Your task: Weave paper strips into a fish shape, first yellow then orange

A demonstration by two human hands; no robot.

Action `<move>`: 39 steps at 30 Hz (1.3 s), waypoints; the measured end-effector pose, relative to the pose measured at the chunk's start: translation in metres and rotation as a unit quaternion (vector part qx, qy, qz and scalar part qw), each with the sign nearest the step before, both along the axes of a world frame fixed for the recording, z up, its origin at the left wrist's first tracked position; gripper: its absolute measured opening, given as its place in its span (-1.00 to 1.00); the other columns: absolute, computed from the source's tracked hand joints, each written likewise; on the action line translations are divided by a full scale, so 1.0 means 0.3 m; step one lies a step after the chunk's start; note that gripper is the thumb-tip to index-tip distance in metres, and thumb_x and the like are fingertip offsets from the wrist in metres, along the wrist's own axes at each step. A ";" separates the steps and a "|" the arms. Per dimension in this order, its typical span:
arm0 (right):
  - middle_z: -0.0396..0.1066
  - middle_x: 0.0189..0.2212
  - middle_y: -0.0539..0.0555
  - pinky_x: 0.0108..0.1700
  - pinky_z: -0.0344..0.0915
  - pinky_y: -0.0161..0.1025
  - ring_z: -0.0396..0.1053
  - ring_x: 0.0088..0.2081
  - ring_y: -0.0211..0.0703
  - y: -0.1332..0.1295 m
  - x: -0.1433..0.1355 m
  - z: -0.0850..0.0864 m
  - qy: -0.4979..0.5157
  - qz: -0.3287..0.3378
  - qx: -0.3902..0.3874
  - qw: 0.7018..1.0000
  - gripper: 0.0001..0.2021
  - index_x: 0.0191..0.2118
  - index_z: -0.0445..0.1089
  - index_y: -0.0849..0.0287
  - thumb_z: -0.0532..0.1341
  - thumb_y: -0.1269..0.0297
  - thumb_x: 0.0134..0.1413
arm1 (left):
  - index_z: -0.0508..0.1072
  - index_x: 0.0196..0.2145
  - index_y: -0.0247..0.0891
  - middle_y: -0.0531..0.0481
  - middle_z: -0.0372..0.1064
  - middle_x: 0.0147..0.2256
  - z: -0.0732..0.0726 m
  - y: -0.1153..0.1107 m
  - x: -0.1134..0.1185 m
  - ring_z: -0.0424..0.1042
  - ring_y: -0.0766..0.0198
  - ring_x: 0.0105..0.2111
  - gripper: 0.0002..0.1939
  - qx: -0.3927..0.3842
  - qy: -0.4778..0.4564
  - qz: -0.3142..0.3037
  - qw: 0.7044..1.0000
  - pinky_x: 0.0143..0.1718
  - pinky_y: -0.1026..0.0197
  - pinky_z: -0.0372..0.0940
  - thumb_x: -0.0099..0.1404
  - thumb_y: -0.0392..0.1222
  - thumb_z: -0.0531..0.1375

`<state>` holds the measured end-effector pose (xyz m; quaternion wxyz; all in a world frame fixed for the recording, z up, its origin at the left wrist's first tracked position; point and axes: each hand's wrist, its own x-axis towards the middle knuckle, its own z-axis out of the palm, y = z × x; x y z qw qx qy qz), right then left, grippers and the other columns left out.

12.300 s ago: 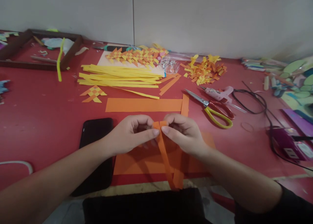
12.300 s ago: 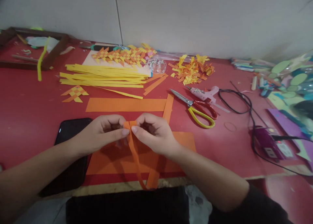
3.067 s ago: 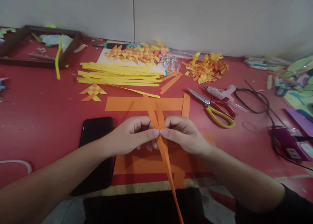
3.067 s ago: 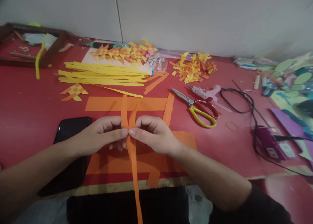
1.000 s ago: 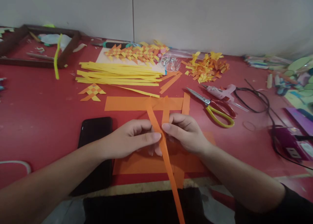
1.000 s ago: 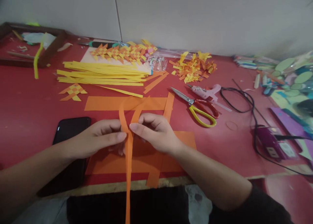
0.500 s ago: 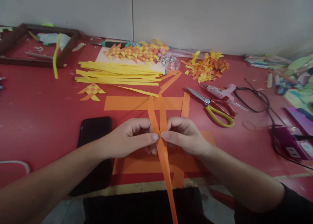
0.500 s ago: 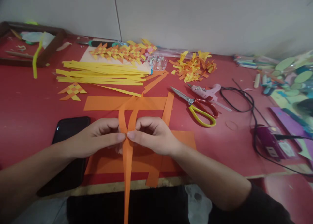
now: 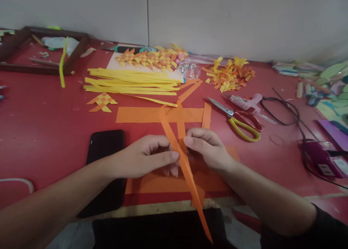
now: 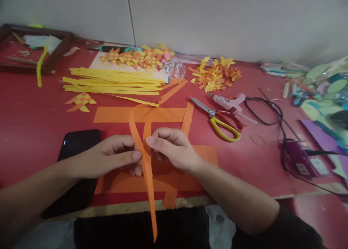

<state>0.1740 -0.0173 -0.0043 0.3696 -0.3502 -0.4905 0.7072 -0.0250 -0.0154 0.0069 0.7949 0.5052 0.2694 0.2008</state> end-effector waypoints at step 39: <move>0.27 -0.67 -0.08 -0.63 0.01 -0.38 0.13 -0.65 -0.40 0.001 -0.002 -0.003 -0.044 -0.030 0.043 0.998 -0.71 -0.53 0.28 0.19 0.30 0.18 0.09 | 0.43 -0.38 -0.30 0.09 0.40 -0.50 0.002 0.018 0.010 0.27 0.48 -0.58 -0.86 0.051 0.020 0.103 0.993 -0.58 0.44 0.18 0.30 -0.19 0.21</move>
